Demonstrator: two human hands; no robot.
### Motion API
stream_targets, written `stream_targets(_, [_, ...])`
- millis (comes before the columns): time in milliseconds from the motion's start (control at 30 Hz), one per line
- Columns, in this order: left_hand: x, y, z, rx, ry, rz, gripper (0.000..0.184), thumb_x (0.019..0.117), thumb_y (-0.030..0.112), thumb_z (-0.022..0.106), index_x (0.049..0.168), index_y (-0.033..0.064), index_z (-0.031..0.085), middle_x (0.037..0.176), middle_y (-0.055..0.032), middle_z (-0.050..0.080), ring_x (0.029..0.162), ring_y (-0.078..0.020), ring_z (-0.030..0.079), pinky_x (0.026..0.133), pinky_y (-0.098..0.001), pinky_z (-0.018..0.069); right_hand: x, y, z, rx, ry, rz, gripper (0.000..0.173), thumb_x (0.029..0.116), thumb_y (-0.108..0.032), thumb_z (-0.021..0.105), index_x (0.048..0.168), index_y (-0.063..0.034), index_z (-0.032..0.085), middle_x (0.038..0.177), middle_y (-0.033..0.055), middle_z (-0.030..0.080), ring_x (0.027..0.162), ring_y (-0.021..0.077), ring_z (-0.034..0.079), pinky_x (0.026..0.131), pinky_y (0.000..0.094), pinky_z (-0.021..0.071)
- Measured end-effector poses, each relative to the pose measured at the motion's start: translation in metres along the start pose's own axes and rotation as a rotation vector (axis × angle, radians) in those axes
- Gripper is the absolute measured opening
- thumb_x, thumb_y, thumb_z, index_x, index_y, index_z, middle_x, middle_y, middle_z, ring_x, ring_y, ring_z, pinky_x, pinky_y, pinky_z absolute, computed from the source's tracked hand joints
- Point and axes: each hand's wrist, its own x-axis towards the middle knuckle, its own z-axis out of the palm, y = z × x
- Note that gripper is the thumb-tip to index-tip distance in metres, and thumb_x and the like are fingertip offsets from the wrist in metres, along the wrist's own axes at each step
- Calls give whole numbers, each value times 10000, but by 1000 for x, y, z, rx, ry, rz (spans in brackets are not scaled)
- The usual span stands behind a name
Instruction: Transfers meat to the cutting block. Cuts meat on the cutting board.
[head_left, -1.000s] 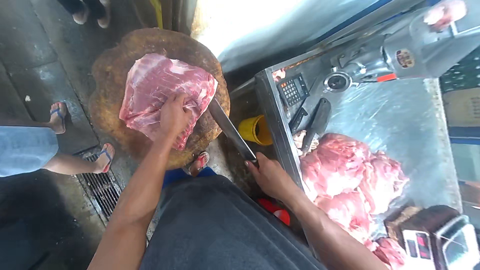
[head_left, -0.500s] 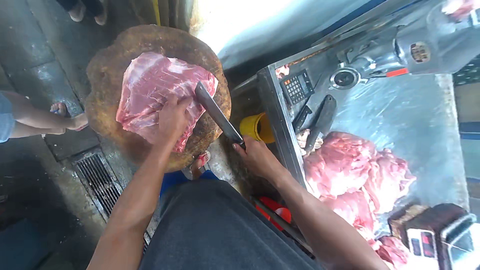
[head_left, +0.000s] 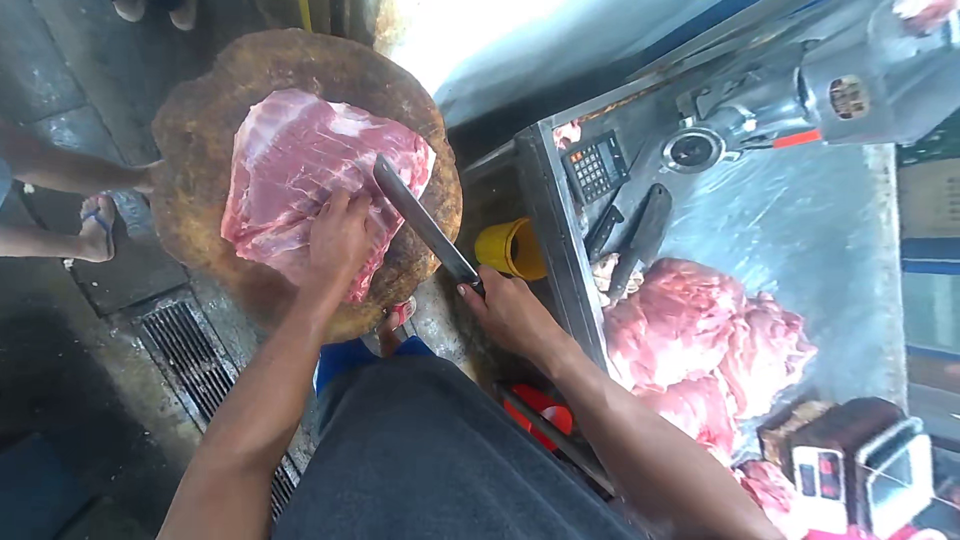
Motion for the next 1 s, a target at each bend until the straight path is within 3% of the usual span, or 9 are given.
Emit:
stream_targets(167, [-1,-2,2,-38,58,13,250,949,173,656,1169,93,743,1161,-159,674,1027,-331,687,870,-483,581,5,-5,6,-28,16,-18,348,1097,-444,445,1092,-112,550,766,68,600,735,240,658,672,437,549])
stream_targets(367, [-1,0,-2,-42,7,-10,264,952,192,652,1184,103,742,1167,-151,665,1018,-334,684,851,-504,581,11,-9,7,-75,27,-4,362,1097,-436,446,1136,-93,557,801,105,640,775,302,694,686,501,574])
stream_targets(600, [-1,3,0,-16,2,-3,235,967,193,631,1156,118,748,1123,-136,663,1000,-311,682,839,-484,578,4,-11,1,-108,2,34,355,1096,-448,437,1103,-107,534,791,96,621,767,294,686,666,490,569])
stream_targets(1000, [-2,8,-2,-27,-16,5,227,987,203,611,1141,109,749,1112,-140,656,998,-317,679,837,-484,576,-10,-18,-3,-114,-66,74,365,1110,-408,417,1182,-70,534,909,137,653,884,305,700,779,475,573])
